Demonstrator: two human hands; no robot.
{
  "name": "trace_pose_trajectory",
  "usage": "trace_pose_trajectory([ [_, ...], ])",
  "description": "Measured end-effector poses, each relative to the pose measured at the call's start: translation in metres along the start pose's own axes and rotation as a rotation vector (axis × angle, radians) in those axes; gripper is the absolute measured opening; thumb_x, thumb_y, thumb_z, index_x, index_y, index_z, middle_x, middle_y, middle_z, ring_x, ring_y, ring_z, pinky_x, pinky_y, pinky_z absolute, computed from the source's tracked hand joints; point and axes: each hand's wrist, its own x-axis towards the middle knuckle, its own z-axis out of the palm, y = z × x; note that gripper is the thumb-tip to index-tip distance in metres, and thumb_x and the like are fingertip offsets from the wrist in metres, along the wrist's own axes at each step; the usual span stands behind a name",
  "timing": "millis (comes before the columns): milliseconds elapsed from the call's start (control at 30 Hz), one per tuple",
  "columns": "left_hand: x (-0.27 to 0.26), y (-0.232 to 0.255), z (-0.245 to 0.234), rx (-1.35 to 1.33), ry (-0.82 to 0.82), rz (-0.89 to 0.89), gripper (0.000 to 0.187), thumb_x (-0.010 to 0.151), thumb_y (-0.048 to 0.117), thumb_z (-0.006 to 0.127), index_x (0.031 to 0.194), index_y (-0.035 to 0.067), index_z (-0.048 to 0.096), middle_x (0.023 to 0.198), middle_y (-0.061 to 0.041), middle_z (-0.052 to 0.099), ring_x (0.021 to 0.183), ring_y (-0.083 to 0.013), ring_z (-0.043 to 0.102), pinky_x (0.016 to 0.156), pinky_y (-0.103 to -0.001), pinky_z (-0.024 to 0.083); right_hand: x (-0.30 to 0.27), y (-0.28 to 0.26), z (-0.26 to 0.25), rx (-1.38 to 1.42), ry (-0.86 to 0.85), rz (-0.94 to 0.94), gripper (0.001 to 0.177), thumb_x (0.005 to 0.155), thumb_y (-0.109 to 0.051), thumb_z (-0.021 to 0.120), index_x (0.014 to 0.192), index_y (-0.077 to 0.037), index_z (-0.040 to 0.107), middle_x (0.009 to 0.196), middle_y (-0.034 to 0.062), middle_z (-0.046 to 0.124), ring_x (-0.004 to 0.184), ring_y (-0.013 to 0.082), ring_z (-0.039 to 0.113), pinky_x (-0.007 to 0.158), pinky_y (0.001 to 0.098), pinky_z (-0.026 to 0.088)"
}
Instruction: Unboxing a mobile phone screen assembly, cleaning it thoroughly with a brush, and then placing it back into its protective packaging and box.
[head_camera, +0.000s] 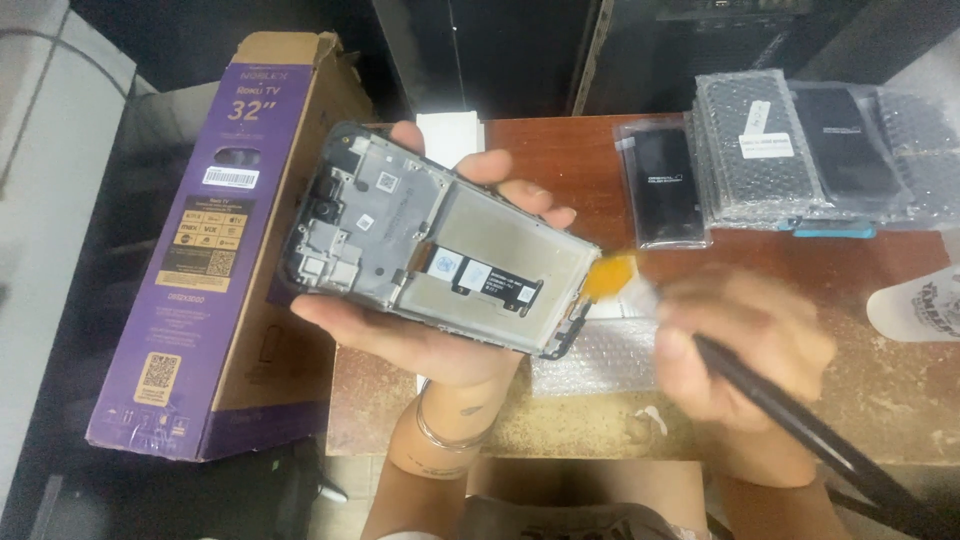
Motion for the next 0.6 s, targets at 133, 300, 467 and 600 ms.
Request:
trace_pose_trajectory([
  [133,0.001,0.003,0.005,-0.015,0.038,-0.010,0.090,0.084,0.077,0.031,0.142,0.010,0.042,0.119,-0.020,0.062,0.098,-0.0339,0.063,0.085,-0.050,0.052,0.016,-0.012,0.001,0.003,-0.053,0.096,0.017,0.083,-0.014,0.049,0.077,0.002,0.053,0.063,0.0133,0.056,0.051,0.0244,0.060,0.050,0.0315,0.051],
  [300,0.005,0.003,0.000,-0.106,0.001,-0.070,0.085,0.088,0.076,0.035,0.141,0.010,0.044,0.120,-0.018,0.063,0.101,-0.0322,0.063,0.088,-0.047,0.052,-0.004,0.005,-0.002,-0.094,0.081,0.020,0.016,0.081,-0.012,0.053,0.078,0.004,0.055,0.062,0.0163,0.058,0.052,0.0245,0.063,0.050,0.0348,0.058],
  [467,0.011,0.002,-0.001,-0.180,0.131,-0.129,0.076,0.089,0.070,0.040,0.135,0.010,0.048,0.115,-0.017,0.064,0.097,-0.0297,0.063,0.086,-0.045,0.051,0.019,-0.023,0.014,0.136,-0.034,0.026,0.024,0.084,-0.020,0.046,0.071,-0.001,0.052,0.057,0.0097,0.053,0.044,0.0210,0.056,0.043,0.0284,0.048],
  [600,0.012,0.001,-0.002,-0.207,0.148,-0.148,0.071,0.088,0.065,0.046,0.134,0.011,0.047,0.117,-0.017,0.063,0.099,-0.0299,0.063,0.088,-0.045,0.050,0.000,-0.005,0.002,-0.151,0.133,-0.022,0.018,0.081,-0.014,0.052,0.077,0.003,0.054,0.061,0.0161,0.058,0.051,0.0243,0.062,0.049,0.0362,0.057],
])
